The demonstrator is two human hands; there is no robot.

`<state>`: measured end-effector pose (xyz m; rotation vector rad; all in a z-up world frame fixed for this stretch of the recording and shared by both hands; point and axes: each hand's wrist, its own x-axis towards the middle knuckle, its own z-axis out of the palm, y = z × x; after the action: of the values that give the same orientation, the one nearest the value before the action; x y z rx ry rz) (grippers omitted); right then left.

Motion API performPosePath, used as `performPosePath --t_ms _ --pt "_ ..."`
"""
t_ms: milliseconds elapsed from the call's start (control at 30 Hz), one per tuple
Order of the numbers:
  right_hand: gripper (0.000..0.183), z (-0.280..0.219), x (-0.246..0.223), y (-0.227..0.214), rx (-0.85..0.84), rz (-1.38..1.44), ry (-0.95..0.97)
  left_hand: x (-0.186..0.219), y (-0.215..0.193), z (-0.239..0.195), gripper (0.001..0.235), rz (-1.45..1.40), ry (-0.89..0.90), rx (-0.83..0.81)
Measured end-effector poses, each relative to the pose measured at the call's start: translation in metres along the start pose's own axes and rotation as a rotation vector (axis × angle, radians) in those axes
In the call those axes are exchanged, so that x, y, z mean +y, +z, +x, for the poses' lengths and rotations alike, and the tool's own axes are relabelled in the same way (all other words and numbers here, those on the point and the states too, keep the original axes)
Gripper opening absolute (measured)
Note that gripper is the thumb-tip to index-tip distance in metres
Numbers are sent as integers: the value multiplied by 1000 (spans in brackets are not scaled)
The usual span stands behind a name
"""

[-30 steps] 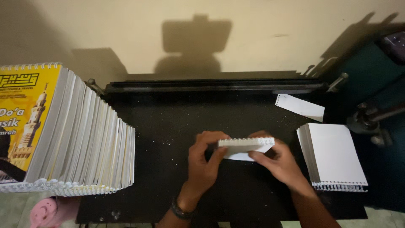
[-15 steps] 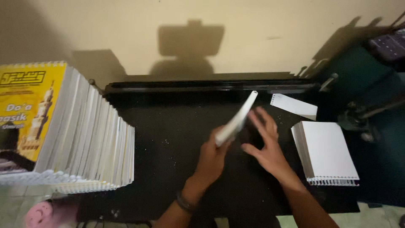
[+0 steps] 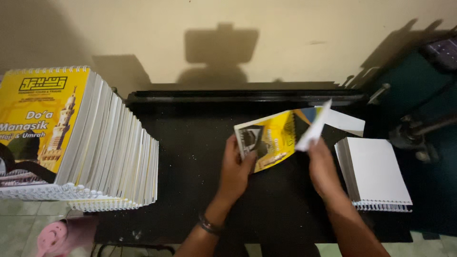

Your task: The person repeatedly picks up spiral-bound notebooks from a stack, flips them over, and places them onto a growing pile on the table. The notebooks are handled one at a time and stacked neatly.

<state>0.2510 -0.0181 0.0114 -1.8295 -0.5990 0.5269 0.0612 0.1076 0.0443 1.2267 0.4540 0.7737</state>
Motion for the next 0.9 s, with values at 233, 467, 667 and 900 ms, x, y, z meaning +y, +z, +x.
performPosePath --t_ms 233,467,667,900 --pt "35 6 -8 -11 597 244 -294 14 2 -4 62 6 16 183" --pt "44 -11 -22 -2 522 239 -278 13 -8 -2 53 -3 -14 266" --pt "55 -4 -24 -13 251 101 87 18 -4 -5 46 10 93 273" --pt "36 -9 -15 -7 25 -50 -465 -4 -19 -6 46 31 110 232"
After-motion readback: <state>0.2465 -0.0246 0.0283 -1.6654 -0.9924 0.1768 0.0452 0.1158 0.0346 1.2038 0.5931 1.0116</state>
